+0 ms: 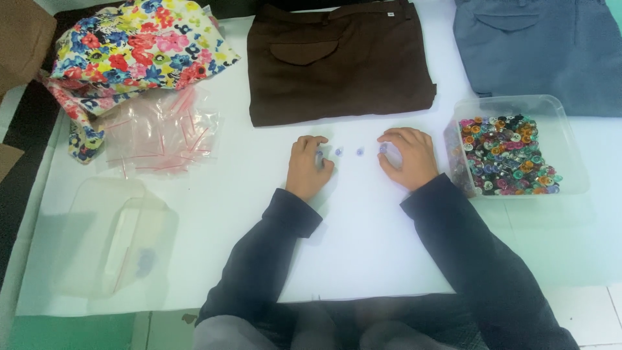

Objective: Sorting small purple buttons from a container of mixed colored buttons and placing them in a row on a table.

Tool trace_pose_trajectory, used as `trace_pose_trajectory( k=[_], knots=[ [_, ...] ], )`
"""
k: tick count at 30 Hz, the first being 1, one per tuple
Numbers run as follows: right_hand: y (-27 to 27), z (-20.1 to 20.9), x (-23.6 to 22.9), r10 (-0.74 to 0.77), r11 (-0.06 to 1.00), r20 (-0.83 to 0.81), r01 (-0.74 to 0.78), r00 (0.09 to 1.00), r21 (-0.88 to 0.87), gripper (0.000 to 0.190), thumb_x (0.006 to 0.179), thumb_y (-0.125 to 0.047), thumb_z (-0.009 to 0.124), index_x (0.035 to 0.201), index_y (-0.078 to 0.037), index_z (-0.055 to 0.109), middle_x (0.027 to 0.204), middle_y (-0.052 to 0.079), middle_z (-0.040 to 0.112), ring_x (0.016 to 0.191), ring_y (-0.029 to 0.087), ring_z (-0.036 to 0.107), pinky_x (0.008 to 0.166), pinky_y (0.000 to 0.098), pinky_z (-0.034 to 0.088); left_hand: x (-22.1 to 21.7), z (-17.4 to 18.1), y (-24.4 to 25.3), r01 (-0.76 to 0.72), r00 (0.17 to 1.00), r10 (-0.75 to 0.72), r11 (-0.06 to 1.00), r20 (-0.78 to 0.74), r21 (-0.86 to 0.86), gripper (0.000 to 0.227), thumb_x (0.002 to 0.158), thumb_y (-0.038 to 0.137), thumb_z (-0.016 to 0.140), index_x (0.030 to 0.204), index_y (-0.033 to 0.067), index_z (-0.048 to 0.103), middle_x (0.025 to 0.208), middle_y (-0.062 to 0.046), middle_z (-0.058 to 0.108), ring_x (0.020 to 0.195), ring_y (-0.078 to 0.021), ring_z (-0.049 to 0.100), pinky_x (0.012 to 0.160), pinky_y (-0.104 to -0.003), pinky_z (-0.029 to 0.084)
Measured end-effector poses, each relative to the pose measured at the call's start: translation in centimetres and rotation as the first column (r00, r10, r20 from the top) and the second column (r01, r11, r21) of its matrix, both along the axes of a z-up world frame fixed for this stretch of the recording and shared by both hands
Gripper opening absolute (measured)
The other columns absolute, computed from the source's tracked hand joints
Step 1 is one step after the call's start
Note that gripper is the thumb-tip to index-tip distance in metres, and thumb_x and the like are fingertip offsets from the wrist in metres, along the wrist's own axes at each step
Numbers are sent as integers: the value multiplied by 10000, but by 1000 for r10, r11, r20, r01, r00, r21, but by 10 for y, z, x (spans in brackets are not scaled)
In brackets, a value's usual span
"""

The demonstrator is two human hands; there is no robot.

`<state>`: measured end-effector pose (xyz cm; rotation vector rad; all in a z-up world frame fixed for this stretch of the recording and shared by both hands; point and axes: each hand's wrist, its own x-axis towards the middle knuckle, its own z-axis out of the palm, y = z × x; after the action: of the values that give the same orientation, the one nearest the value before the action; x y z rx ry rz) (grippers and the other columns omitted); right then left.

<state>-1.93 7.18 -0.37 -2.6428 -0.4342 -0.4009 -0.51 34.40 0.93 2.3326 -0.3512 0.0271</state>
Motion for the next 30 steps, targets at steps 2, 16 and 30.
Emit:
trace_pose_trajectory(
  k=[2, 16, 30],
  knots=[
    [3, 0, -1, 19, 1000, 33, -18, 999, -6, 275, 959, -335, 687, 1211, -224, 686, 1260, 34, 633, 1266, 252, 543, 1089, 489, 357, 1, -4, 0, 18, 998, -19, 1000, 52, 19, 402, 886, 186, 625, 1279, 115, 583, 1237, -110, 520, 1205, -290, 559, 1036, -401, 511],
    [27, -6, 7, 135, 986, 147, -119, 980, -117, 184, 993, -346, 677, 1124, -224, 723, 1274, 13, 609, 1282, 229, 506, 1088, 488, 326, 6, -22, -5, 52, 979, -100, 966, 178, 252, 253, 1027, 443, 576, 1175, 262, 674, 1444, -70, 527, 1377, -287, 460, 1121, -569, 277],
    [27, -8, 4, 71, 997, 70, -68, 995, -42, 176, 999, -349, 698, 1124, -232, 741, 1267, 19, 622, 1273, 235, 510, 1092, 493, 338, 7, -16, -8, 38, 986, -78, 964, 145, 264, 237, 1030, 479, 593, 1157, 300, 683, 1390, -48, 574, 1343, -234, 490, 1113, -542, 249]
  ],
)
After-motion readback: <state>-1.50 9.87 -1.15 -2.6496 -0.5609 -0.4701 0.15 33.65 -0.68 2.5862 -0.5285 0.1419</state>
